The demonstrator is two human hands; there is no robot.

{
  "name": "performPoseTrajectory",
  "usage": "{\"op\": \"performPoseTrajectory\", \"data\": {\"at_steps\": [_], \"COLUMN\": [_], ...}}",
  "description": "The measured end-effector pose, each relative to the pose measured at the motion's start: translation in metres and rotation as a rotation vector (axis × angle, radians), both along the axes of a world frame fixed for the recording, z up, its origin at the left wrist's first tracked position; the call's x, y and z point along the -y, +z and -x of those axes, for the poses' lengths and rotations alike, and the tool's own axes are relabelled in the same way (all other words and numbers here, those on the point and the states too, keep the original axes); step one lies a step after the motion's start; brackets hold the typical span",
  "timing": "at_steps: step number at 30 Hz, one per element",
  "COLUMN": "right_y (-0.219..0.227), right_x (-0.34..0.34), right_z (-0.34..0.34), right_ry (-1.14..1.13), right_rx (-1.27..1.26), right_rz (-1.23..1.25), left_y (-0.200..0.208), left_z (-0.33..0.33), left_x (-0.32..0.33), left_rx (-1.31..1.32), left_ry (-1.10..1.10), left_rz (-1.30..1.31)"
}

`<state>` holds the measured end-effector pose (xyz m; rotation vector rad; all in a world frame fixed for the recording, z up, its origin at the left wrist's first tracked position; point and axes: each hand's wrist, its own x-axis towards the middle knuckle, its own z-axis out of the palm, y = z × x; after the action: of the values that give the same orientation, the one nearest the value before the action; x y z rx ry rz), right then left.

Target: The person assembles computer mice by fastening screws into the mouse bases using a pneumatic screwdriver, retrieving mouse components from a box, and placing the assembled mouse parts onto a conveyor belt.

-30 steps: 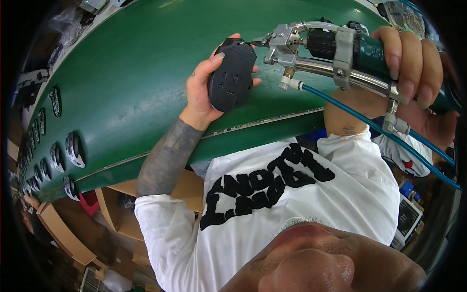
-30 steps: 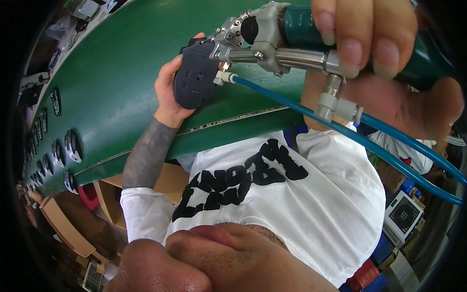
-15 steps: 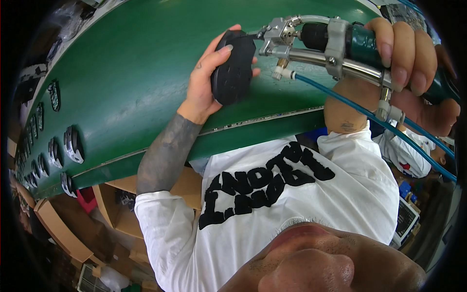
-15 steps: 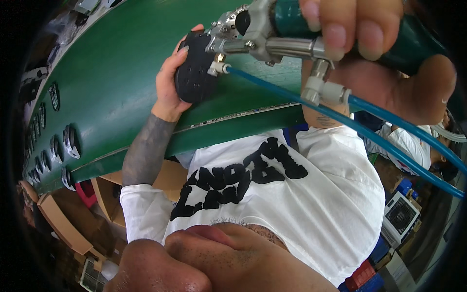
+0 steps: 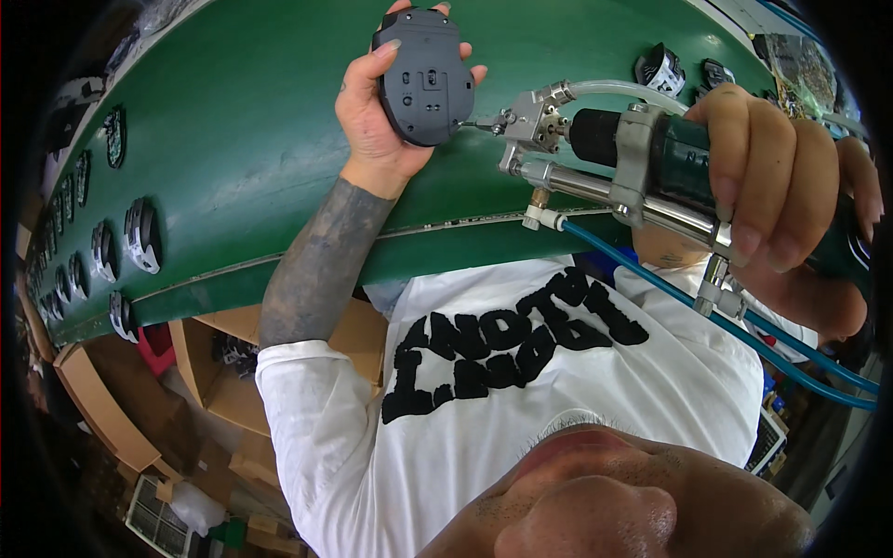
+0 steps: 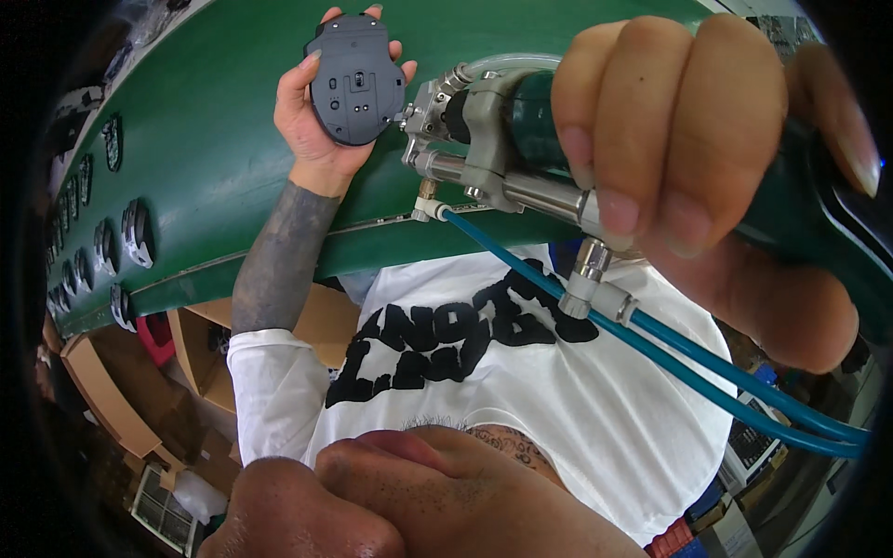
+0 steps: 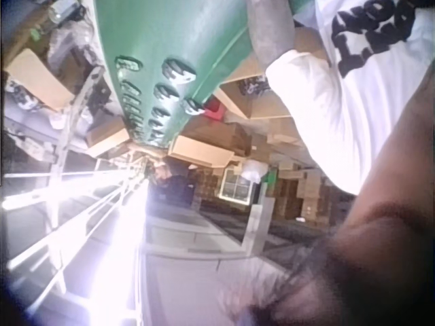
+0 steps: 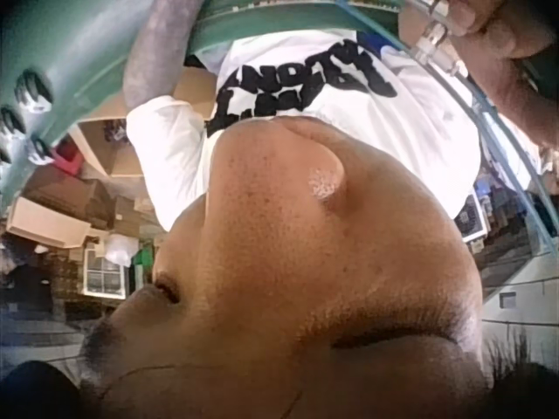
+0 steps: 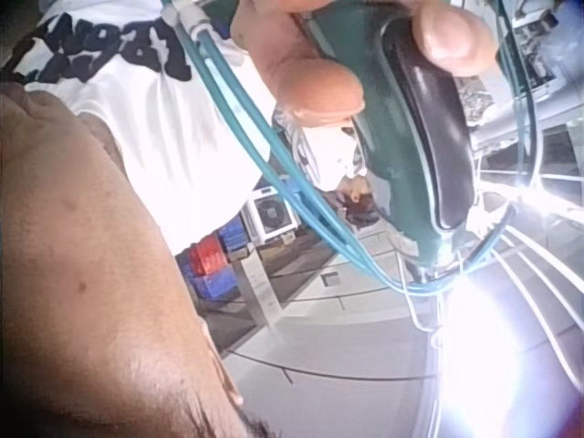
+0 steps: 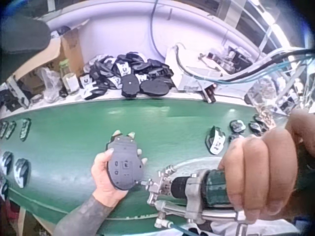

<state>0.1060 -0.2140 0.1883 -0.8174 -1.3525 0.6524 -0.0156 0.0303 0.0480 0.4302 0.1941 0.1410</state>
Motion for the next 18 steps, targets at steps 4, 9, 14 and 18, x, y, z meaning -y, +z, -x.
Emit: {"op": "performPoseTrajectory", "data": {"at_steps": [4,9,14,18], "right_y": [0.005,0.004,0.015,0.003], "right_x": [-0.029,-0.043,-0.039,-0.039], "right_z": [0.021,0.022,0.041,0.024], "right_ry": [-0.006,0.001,0.009,0.105], "right_rx": [-0.002,-0.009,-0.010,0.037], "right_rz": [0.022,0.033,0.046,-0.403], "left_y": [0.005,-0.011,-0.013,-0.016], "left_z": [0.000,0.001,-0.003,-0.005], "left_x": [0.005,0.002,0.001,-0.005], "left_rx": [0.005,0.127,0.046,-0.090], "left_ry": [-0.019,-0.043,-0.006,0.067], "left_rz": [0.016,0.131,0.006,-0.143]}}
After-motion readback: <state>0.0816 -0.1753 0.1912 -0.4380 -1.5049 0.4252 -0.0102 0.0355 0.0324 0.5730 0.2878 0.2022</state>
